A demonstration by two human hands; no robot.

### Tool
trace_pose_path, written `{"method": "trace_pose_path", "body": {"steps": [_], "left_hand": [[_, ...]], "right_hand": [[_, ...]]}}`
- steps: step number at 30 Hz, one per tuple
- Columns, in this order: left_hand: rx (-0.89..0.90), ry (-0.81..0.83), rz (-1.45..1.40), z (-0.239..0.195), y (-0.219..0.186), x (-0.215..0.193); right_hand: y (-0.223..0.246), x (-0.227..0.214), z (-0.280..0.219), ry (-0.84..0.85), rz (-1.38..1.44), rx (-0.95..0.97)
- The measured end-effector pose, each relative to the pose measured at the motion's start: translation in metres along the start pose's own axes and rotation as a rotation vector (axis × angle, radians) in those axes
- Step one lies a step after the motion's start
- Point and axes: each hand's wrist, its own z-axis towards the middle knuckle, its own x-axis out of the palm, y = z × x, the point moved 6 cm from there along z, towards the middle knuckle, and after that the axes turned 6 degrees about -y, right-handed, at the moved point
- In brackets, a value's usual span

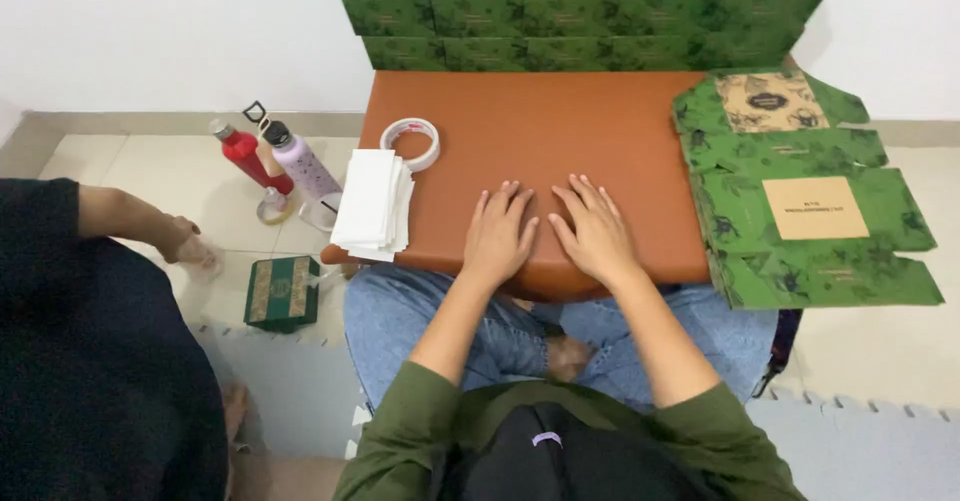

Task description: Folding a flat cardboard template into a finished box and adding a paper insert.

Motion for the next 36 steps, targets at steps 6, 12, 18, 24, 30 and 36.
{"method": "trace_pose_path", "body": {"steps": [6,12,18,24,30,36], "left_hand": [[0.000,0.011,0.004,-0.003,-0.013,-0.016],[-0.006,0.042,-0.020,0.004,-0.020,-0.007],[0.207,0.216,-0.253,0.031,-0.107,0.012],[0.346,0.326,-0.611,0.057,-0.197,0.067],[0.365,0.430,-0.664,0.063,-0.206,0.087],[0.364,0.438,-0.680,0.064,-0.203,0.088]], "right_hand": [[-0.001,0.000,-0.002,-0.019,-0.027,-0.001],[-0.003,-0.018,-0.015,0.082,0.035,-0.030],[-0.062,-0.099,-0.078,0.112,-0.060,0.167],[-0.114,-0.146,-0.144,0.100,-0.476,0.411],[-0.112,-0.153,-0.136,0.148,-0.203,0.528],[-0.112,-0.158,-0.128,0.122,-0.116,0.526]]}}
